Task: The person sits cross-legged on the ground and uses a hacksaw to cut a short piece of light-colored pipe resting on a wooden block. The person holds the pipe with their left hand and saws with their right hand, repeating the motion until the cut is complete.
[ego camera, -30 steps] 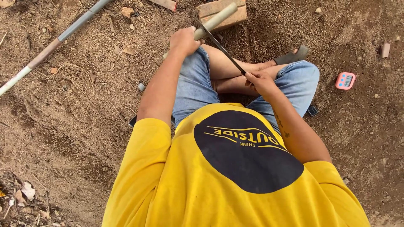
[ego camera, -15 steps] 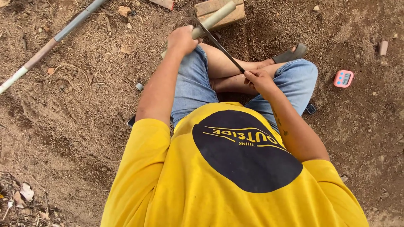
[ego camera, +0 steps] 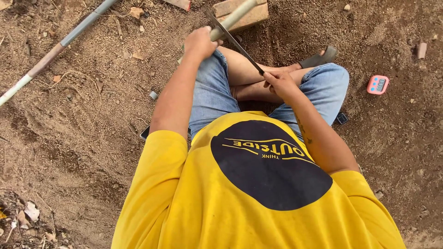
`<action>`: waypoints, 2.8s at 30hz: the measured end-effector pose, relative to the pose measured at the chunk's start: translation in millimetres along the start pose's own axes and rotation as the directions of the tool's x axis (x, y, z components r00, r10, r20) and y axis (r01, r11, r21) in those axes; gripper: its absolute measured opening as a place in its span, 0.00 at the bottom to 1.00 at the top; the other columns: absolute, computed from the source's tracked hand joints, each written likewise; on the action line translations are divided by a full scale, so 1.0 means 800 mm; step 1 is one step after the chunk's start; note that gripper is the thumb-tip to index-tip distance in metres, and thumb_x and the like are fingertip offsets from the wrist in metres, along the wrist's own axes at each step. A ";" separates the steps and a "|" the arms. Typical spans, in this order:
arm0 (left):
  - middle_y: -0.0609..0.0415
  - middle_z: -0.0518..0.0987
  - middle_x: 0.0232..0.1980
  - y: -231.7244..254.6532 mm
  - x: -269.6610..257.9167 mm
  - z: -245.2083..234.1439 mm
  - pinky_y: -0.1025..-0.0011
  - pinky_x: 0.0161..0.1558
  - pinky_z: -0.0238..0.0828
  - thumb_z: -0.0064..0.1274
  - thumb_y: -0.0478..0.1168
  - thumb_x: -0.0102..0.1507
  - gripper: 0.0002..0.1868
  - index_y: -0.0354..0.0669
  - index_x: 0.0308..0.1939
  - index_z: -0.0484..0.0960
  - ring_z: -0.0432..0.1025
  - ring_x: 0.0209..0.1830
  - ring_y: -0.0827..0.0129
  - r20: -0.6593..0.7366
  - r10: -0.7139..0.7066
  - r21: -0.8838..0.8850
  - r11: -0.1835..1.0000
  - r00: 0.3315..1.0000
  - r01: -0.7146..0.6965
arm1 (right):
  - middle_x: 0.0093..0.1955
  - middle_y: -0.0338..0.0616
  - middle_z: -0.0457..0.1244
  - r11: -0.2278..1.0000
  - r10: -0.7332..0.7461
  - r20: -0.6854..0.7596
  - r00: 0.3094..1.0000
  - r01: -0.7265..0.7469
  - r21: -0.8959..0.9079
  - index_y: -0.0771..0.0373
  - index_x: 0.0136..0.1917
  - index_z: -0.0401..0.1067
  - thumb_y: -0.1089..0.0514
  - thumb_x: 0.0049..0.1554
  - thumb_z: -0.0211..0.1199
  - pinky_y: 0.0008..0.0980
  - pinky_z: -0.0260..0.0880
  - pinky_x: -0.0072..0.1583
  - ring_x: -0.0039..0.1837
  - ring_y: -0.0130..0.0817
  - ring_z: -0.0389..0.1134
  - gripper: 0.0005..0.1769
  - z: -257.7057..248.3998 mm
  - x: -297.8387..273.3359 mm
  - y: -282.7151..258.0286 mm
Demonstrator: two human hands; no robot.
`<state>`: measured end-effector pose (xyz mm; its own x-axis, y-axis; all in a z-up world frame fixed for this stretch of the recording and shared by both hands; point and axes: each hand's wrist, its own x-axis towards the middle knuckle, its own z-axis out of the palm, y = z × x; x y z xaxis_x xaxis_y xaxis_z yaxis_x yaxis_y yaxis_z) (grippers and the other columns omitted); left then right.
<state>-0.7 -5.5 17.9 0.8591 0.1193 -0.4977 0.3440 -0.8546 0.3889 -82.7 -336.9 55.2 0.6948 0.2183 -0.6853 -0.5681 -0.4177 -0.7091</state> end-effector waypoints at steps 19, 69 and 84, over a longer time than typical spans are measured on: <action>0.67 0.77 0.32 -0.008 0.016 0.017 0.79 0.27 0.67 0.56 0.67 0.70 0.23 0.55 0.46 0.81 0.70 0.27 0.79 -0.026 0.055 0.107 0.993 0.998 -0.051 | 0.32 0.35 0.61 0.999 -0.005 -0.017 1.000 0.005 0.041 0.62 0.43 0.76 0.49 0.72 0.58 0.21 0.53 0.35 0.33 0.20 0.56 0.20 -0.008 0.000 0.013; 0.45 0.86 0.52 0.003 -0.003 0.020 0.48 0.60 0.76 0.57 0.57 0.65 0.20 0.50 0.54 0.83 0.80 0.60 0.47 -0.061 0.100 0.171 0.981 0.993 -0.089 | 0.26 0.40 0.64 0.994 -0.069 -0.137 0.988 0.056 -0.092 0.55 0.49 0.84 0.40 0.67 0.62 0.26 0.57 0.34 0.28 0.28 0.60 0.19 0.031 0.044 0.004; 0.43 0.85 0.60 0.013 -0.017 -0.001 0.48 0.64 0.75 0.58 0.54 0.67 0.27 0.47 0.65 0.81 0.78 0.65 0.47 0.036 0.078 0.142 0.986 0.996 -0.083 | 0.32 0.46 0.70 0.992 -0.121 -0.100 0.988 0.116 -0.050 0.58 0.55 0.84 0.40 0.66 0.65 0.29 0.63 0.29 0.28 0.32 0.65 0.21 0.034 0.127 0.062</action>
<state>-8.2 -15.8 29.2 0.8694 0.0337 -0.4930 0.2145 -0.9246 0.3150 -52.3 -311.6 -54.4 0.7987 0.1779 -0.5748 -0.4609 -0.4332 -0.7745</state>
